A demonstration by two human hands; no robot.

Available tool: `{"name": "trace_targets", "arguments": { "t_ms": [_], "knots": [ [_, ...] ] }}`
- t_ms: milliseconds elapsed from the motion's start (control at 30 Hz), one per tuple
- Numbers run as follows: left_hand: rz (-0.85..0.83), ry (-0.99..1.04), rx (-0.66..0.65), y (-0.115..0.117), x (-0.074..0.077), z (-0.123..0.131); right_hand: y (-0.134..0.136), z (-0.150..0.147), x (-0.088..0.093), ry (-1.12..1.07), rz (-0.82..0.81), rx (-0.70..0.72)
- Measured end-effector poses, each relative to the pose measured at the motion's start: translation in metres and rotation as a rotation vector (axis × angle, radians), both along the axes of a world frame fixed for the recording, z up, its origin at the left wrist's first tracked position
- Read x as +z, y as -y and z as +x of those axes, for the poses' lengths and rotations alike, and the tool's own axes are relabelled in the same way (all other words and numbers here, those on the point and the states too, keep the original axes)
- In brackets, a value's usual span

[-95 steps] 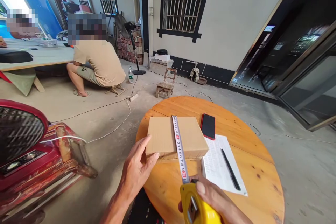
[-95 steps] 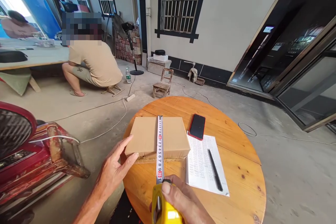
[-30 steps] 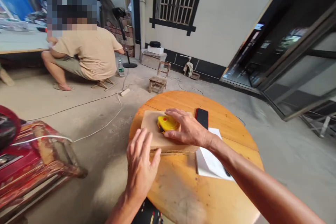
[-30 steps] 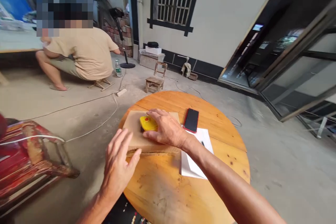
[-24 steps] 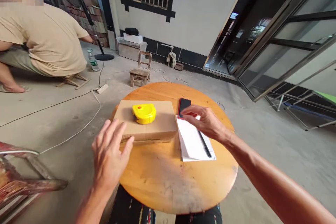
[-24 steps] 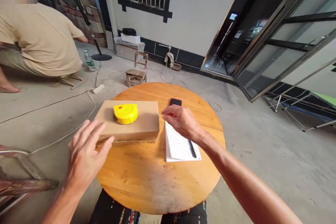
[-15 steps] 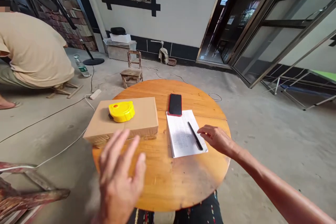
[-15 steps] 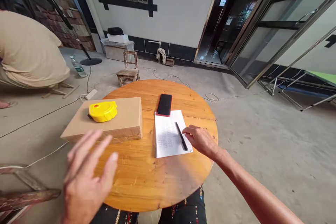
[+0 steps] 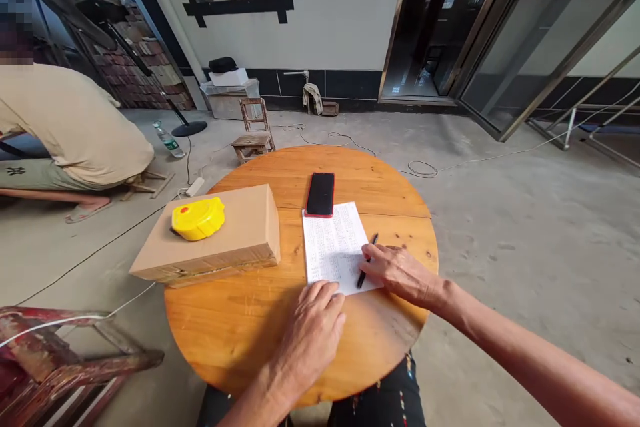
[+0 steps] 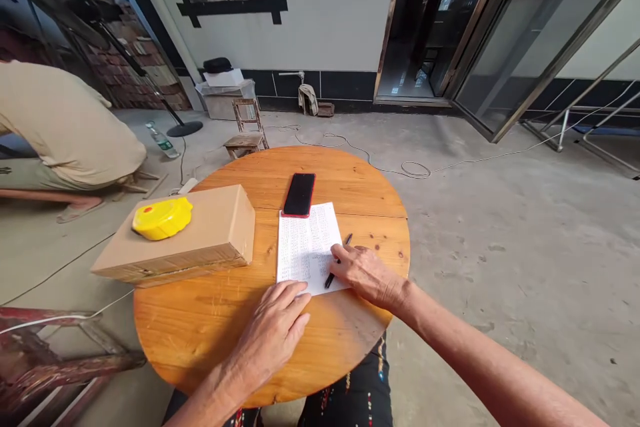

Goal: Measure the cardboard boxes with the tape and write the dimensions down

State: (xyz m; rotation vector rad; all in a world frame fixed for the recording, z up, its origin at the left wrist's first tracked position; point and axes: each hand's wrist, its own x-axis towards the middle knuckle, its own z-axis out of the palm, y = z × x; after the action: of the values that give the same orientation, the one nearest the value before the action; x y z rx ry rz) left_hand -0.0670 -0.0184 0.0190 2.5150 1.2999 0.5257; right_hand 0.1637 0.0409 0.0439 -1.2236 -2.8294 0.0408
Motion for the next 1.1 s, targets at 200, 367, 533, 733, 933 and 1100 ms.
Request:
{"name": "trace_targets", "arguments": {
  "t_ms": [200,367,533,733,933,1100],
  "knots": [
    [0.001,0.041,0.064,0.002,-0.004,0.012,0.011,0.02,0.033,-0.659,0.016,-0.393],
    [0.026,0.039,0.065,-0.002,-0.012,0.028,0.024,0.028,0.056,-1.371,-0.242,-0.552],
    [0.059,-0.016,0.089,-0.006,-0.015,0.037,0.03,0.033,0.037,-1.365,-0.313,-0.628],
    [0.093,-0.046,0.109,-0.008,-0.015,0.038,0.026,0.025,0.015,-1.326,-0.456,-0.593],
    [0.071,-0.034,0.094,-0.01,-0.014,0.031,0.029,0.008,-0.023,-1.2,-0.546,-0.658],
    [0.06,-0.008,0.084,-0.009,-0.012,0.023,0.043,0.007,-0.023,-1.201,-0.524,-0.692]
  ]
}}
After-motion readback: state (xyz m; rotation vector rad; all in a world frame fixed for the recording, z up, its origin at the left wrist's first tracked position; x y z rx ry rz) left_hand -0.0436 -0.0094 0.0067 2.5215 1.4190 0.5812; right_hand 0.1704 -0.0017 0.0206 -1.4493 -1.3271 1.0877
